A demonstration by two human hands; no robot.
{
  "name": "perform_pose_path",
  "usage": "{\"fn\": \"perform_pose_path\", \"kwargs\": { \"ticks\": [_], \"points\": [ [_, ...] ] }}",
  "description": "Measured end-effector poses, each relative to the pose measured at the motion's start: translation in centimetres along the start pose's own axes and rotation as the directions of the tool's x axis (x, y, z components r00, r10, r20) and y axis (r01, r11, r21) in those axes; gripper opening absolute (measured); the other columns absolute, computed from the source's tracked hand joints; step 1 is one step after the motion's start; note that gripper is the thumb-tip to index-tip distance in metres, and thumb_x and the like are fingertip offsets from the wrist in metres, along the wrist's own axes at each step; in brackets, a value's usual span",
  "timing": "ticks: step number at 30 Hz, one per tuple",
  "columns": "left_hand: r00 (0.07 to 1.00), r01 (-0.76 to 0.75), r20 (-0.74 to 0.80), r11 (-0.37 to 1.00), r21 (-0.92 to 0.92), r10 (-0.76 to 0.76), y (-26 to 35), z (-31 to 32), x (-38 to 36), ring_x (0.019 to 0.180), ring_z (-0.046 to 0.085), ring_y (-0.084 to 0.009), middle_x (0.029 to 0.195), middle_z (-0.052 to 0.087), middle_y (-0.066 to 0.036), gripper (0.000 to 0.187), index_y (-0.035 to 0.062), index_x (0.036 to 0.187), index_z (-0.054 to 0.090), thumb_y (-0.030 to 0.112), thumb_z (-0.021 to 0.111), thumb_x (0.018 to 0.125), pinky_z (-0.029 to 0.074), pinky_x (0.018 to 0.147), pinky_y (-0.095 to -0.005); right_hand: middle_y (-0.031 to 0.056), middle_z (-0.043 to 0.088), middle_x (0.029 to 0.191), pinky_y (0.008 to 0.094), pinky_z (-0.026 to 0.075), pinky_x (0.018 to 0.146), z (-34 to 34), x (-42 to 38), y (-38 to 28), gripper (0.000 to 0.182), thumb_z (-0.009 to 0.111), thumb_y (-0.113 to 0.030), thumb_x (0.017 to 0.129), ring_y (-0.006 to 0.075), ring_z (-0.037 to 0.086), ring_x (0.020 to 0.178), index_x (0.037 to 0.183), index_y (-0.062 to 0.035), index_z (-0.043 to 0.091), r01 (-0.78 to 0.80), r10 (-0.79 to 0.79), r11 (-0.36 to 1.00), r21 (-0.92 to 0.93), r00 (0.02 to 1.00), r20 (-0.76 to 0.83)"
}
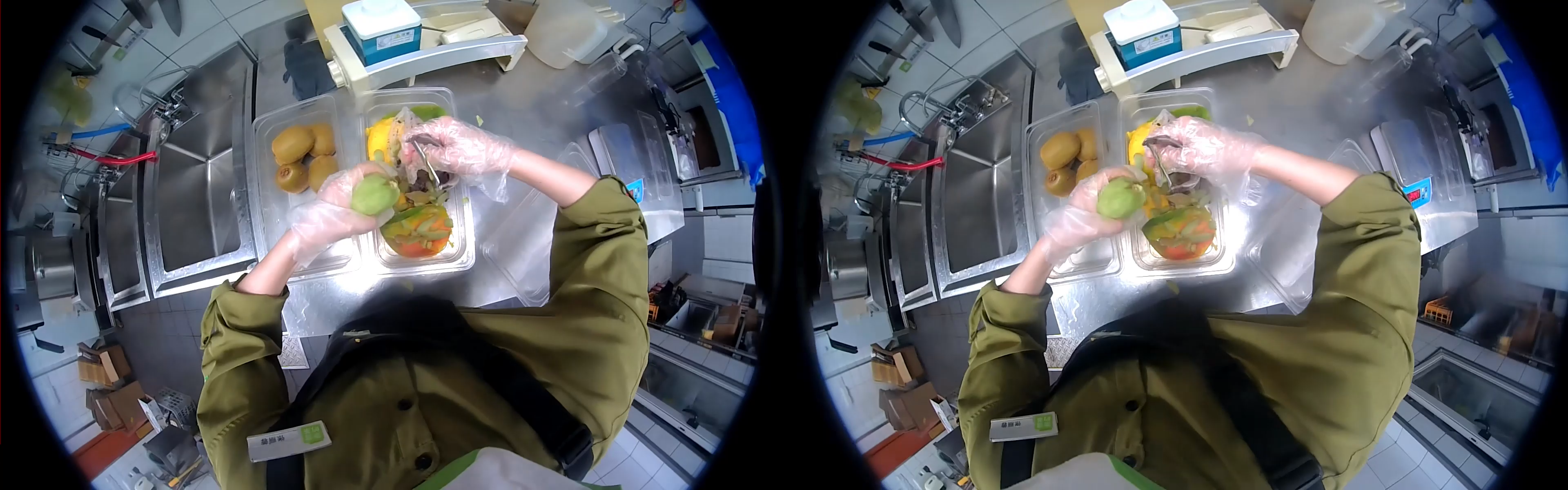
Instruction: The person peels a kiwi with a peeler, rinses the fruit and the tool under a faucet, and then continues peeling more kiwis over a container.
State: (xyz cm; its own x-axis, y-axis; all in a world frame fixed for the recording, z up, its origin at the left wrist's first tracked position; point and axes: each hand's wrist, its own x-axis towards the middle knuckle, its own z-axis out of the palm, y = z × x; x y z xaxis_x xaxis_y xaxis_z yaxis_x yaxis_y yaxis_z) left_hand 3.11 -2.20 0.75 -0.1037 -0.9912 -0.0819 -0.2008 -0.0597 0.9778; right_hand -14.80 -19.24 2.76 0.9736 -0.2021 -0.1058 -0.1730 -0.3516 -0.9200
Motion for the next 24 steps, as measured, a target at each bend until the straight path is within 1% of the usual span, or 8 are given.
{"fn": "perform_pose_path", "kwargs": {
  "ticks": [3,5,7,8,11,17,20,24],
  "points": [
    [0.973,-0.117,-0.149,0.93,0.347,0.178,-0.8,0.1,-0.2,0.093,0.06,-0.0215,0.102,0.06,-0.008,0.044,0.0112,0.108,0.053,0.01,0.073,0.069,0.047,0.081,-0.0327,0.0055,0.06,0.082,0.0275,0.046,0.075,0.6,0.0,-0.9,0.021,0.048,-0.011,0.086,0.013,0.053,0.076,0.099,-0.0006,0.06,-0.083,0.087,0.988,-0.133,0.996,0.022],
    [0.909,-0.174,-0.173,0.723,0.669,0.379,-0.4,0.3,0.0,0.09,0.06,-0.0282,0.101,0.06,-0.01,0.042,0.0112,0.107,0.053,0.01,0.072,0.068,0.049,0.078,-0.0364,0.0042,0.061,0.082,0.0276,0.046,0.072,1.1,0.1,-0.3,0.025,0.052,-0.021,0.089,0.0127,0.053,0.076,0.099,-0.0008,0.062,-0.129,0.129,0.992,-0.005,0.991,0.031],
    [0.901,-0.165,-0.181,0.696,0.699,0.395,0.6,0.5,0.5,0.088,0.059,-0.0302,0.098,0.06,-0.01,0.046,0.0086,0.105,0.054,0.013,0.076,0.066,0.048,0.074,-0.0367,0.0042,0.061,0.081,0.0259,0.045,0.067,1.3,0.1,-0.9,0.028,0.054,-0.027,0.09,0.0103,0.053,0.071,0.1,-0.0025,0.064,-0.181,0.176,0.978,0.105,0.983,0.057],
    [0.896,-0.158,-0.186,0.682,0.714,0.403,1.0,0.5,0.7,0.087,0.059,-0.0313,0.096,0.059,-0.011,0.047,0.0072,0.105,0.054,0.015,0.078,0.064,0.048,0.073,-0.0368,0.0023,0.059,0.07,0.023,0.039,0.05,2.3,1.0,2.8,0.03,0.057,-0.034,0.089,0.0059,0.048,0.058,0.098,-0.0061,0.065,-0.018,0.016,0.976,0.218,1.0,0.01],
    [0.85,-0.199,-0.095,0.484,0.852,0.518,-0.1,0.4,1.0,0.077,0.06,-0.0302,0.089,0.059,-0.008,0.041,0.0103,0.106,0.052,0.014,0.07,0.069,0.049,0.059,-0.0397,0.0019,0.053,0.06,0.0219,0.029,0.041,2.5,0.4,0.4,0.023,0.056,-0.03,0.09,0.0051,0.041,0.047,0.092,-0.0087,0.064,-0.368,0.363,0.75,0.549,0.924,0.123],
    [0.82,-0.181,-0.048,0.338,0.924,0.571,0.6,1.4,0.6,0.07,0.058,-0.0288,0.086,0.055,-0.009,0.044,0.0102,0.107,0.052,0.021,0.071,0.068,0.049,0.055,-0.0393,0.0024,0.047,0.053,0.0228,0.027,0.039,2.9,0.4,0.0,0.023,0.051,-0.025,0.092,0.0096,0.039,0.042,0.075,-0.0092,0.052,-0.432,0.318,0.574,0.695,0.9,0.297],
    [0.887,-0.125,-0.032,0.307,0.944,0.46,1.0,1.4,0.4,0.073,0.058,-0.0289,0.093,0.056,-0.01,0.049,0.0105,0.108,0.052,0.022,0.073,0.066,0.05,0.056,-0.0386,0.002,0.047,0.052,0.0233,0.027,0.039,3.7,0.5,1.1,0.025,0.049,-0.028,0.093,0.01,0.039,0.042,0.078,-0.0085,0.051,-0.34,0.204,0.671,0.659,0.939,0.277],
    [0.83,-0.198,-0.064,0.4,0.895,0.554,0.2,1.1,0.2,0.081,0.058,-0.0301,0.102,0.058,-0.012,0.057,0.009,0.111,0.052,0.019,0.077,0.06,0.05,0.063,-0.0388,0.004,0.049,0.053,0.023,0.03,0.038,5.5,0.4,1.9,0.031,0.049,-0.034,0.093,0.0102,0.04,0.041,0.077,-0.007,0.054,-0.291,0.189,0.609,0.738,0.957,0.222]
  ]
}}
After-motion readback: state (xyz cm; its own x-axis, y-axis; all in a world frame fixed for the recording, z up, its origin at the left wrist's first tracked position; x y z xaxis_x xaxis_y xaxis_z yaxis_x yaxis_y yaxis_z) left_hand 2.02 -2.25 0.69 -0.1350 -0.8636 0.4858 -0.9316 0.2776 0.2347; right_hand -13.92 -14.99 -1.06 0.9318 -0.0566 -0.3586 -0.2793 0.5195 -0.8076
